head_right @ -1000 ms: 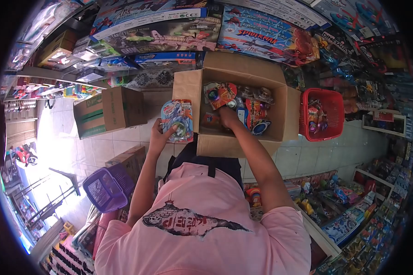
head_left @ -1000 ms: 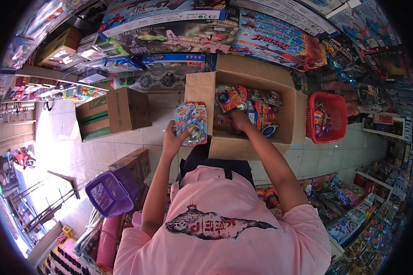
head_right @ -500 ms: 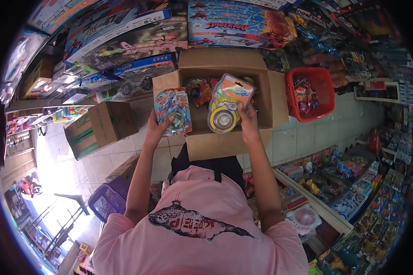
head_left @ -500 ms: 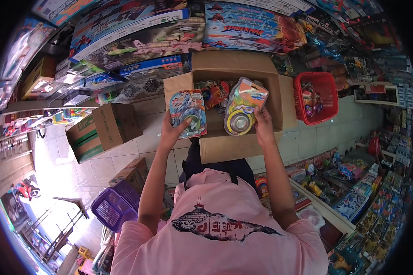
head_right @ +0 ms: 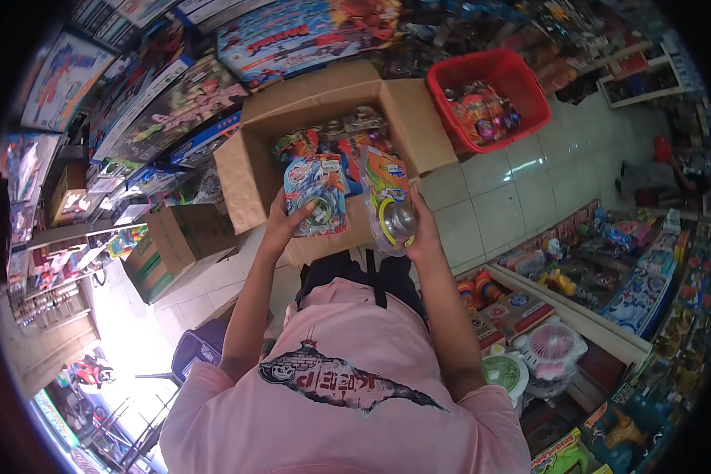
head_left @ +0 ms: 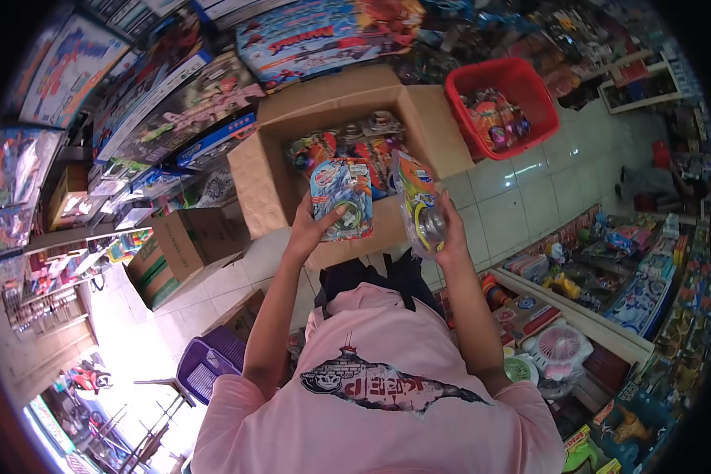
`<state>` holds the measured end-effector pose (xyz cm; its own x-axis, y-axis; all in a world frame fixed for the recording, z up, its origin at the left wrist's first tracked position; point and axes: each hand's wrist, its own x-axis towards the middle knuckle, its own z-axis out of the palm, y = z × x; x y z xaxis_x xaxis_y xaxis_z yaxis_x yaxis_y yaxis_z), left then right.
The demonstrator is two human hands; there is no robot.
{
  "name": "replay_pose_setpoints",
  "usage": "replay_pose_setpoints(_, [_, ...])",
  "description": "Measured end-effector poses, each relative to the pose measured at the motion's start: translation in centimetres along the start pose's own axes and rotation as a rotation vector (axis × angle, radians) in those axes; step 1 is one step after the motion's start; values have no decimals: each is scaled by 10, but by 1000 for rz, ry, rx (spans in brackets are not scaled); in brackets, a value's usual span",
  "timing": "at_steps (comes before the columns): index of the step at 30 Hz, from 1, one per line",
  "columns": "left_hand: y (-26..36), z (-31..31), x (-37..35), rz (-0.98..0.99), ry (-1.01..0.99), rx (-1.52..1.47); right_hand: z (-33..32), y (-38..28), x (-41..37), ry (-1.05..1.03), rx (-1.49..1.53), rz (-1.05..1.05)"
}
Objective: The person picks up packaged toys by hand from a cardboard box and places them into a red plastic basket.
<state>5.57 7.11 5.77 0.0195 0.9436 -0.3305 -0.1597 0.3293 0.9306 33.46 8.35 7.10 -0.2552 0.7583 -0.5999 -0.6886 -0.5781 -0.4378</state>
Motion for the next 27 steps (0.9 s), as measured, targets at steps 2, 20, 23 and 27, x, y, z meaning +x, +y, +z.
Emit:
replay_pose_setpoints(2, [-6, 34, -7, -26, -21, 15, -32, -10, -18, -29, 43, -42])
replay_pose_setpoints(20, [-38, 268, -34, -78, -199, 150, -219, -107, -142, 194, 132, -265])
replay_pose_setpoints(23, [-40, 276, -21, -55, -205, 173, -228, -122, -145, 216, 141, -295])
replay_pose_setpoints(27, [-38, 283, 3, -54, -198, 167, -222, -144, -141, 255, 101, -345])
